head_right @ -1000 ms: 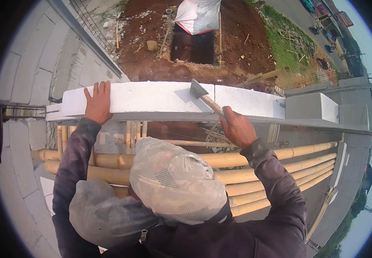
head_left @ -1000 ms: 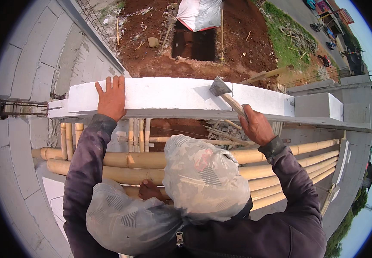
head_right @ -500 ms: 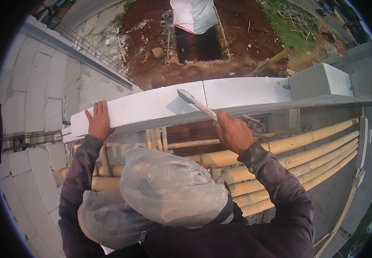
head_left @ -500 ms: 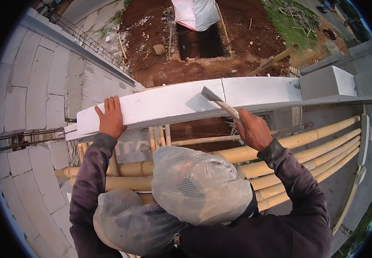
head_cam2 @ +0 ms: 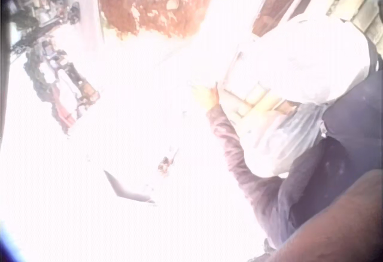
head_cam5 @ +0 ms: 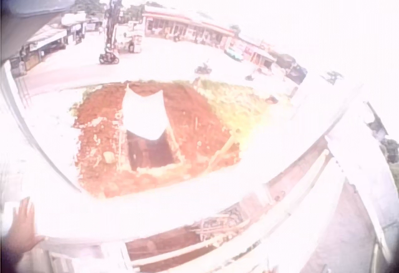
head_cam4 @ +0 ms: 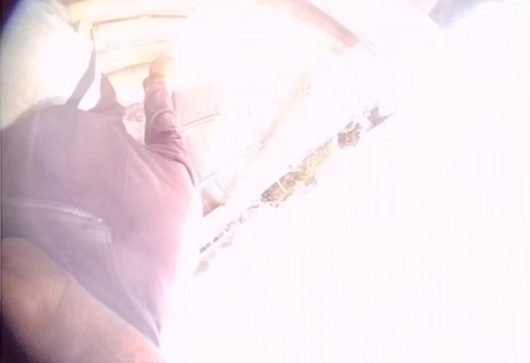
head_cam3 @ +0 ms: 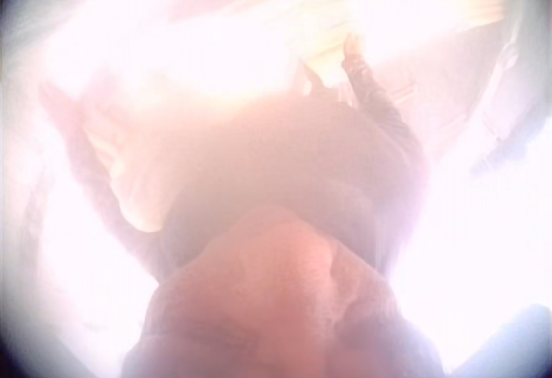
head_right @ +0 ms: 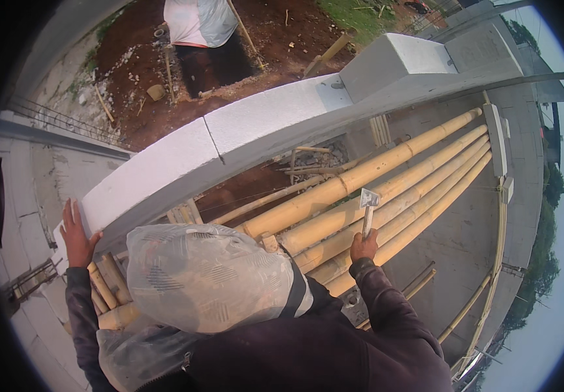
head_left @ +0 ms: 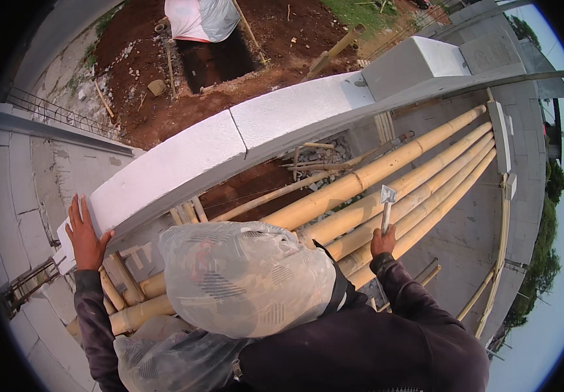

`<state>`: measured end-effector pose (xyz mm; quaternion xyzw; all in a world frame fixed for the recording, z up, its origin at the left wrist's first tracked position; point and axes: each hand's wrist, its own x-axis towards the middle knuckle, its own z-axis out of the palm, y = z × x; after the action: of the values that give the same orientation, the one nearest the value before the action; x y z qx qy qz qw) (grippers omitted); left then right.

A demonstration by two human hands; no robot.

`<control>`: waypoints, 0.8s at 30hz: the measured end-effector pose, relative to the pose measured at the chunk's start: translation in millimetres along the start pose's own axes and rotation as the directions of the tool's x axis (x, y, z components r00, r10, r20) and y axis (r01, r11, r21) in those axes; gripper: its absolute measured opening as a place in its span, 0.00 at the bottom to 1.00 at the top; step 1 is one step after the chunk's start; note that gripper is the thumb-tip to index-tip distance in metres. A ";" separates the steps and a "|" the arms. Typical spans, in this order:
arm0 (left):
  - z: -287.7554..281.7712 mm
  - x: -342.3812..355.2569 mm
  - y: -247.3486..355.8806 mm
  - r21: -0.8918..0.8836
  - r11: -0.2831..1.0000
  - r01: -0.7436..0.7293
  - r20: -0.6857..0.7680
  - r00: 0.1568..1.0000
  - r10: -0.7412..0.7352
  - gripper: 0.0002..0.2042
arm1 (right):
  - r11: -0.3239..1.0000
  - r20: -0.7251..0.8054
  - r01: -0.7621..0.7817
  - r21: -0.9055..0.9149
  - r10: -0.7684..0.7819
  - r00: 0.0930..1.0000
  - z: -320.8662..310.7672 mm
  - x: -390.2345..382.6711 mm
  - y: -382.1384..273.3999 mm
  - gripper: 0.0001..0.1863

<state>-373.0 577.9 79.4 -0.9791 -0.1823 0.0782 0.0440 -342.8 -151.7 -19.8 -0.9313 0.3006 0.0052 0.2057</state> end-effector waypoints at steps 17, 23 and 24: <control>-116.8 -105.8 -23.0 -0.468 0.883 -0.032 0.070 0.995 0.073 0.36 | 0.621 0.629 0.490 -0.612 0.006 0.777 -33.6 -1.4 -3.9 0.17; -211.4 -217.0 15.4 -0.706 0.382 0.597 0.615 0.783 -0.086 0.32 | 0.632 0.804 0.747 -0.209 -0.324 0.499 -81.9 -43.6 -131.7 0.16; -223.8 -226.8 25.2 -0.708 0.458 0.538 0.559 0.823 -0.101 0.32 | 0.914 0.754 0.392 -0.102 -0.186 0.630 -95.6 -56.4 -160.9 0.18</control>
<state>-535.3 459.1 327.8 -0.7745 -0.3876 0.1889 -0.4629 -309.5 -38.9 136.3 -0.9051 0.0353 0.3816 0.1841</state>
